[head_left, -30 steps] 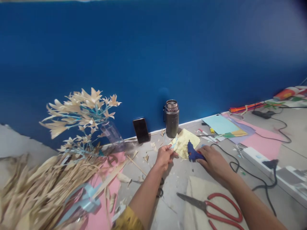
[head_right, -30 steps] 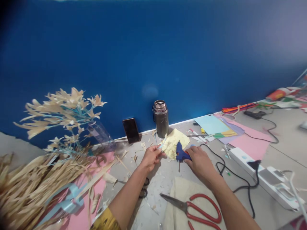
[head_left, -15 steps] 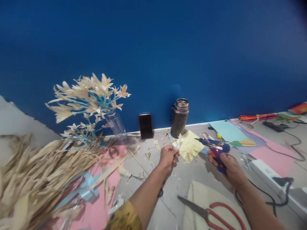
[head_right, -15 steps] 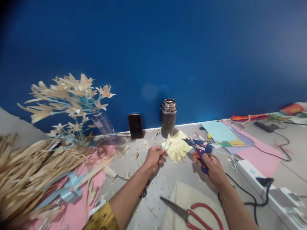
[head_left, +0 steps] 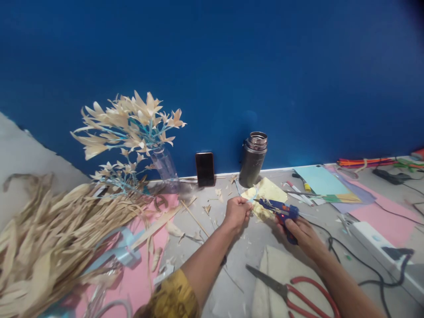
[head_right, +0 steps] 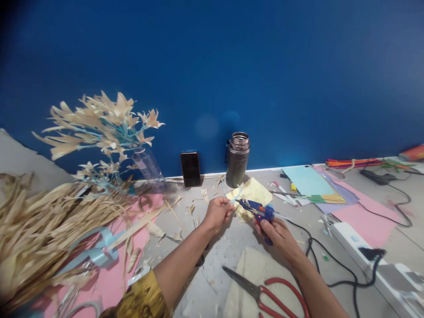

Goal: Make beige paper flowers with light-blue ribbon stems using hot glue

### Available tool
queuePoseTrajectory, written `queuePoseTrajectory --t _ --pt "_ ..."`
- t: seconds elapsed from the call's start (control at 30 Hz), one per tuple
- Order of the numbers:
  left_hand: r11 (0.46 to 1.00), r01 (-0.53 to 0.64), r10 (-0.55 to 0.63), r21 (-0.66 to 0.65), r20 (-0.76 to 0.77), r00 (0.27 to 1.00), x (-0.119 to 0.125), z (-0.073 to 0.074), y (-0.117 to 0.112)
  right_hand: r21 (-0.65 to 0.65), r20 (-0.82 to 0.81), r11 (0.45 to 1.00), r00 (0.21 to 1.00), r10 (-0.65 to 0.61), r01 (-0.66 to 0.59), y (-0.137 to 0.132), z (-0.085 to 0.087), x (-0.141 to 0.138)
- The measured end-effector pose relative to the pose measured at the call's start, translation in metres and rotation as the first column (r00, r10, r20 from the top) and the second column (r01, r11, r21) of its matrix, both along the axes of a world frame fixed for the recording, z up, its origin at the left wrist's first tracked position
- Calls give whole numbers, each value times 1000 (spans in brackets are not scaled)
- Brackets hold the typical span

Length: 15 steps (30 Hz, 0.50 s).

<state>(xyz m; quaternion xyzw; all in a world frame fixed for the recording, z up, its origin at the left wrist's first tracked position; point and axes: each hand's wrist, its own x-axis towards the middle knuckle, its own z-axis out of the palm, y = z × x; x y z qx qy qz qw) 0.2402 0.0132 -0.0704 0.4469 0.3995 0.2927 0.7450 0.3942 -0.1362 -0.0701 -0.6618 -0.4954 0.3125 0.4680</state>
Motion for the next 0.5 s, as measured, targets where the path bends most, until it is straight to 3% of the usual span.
queuePoseTrajectory --t 0.5 --pt "974 -78 92 212 -54 994 0 6 -3 -32 199 998 979 -37 45 2 4 -3"
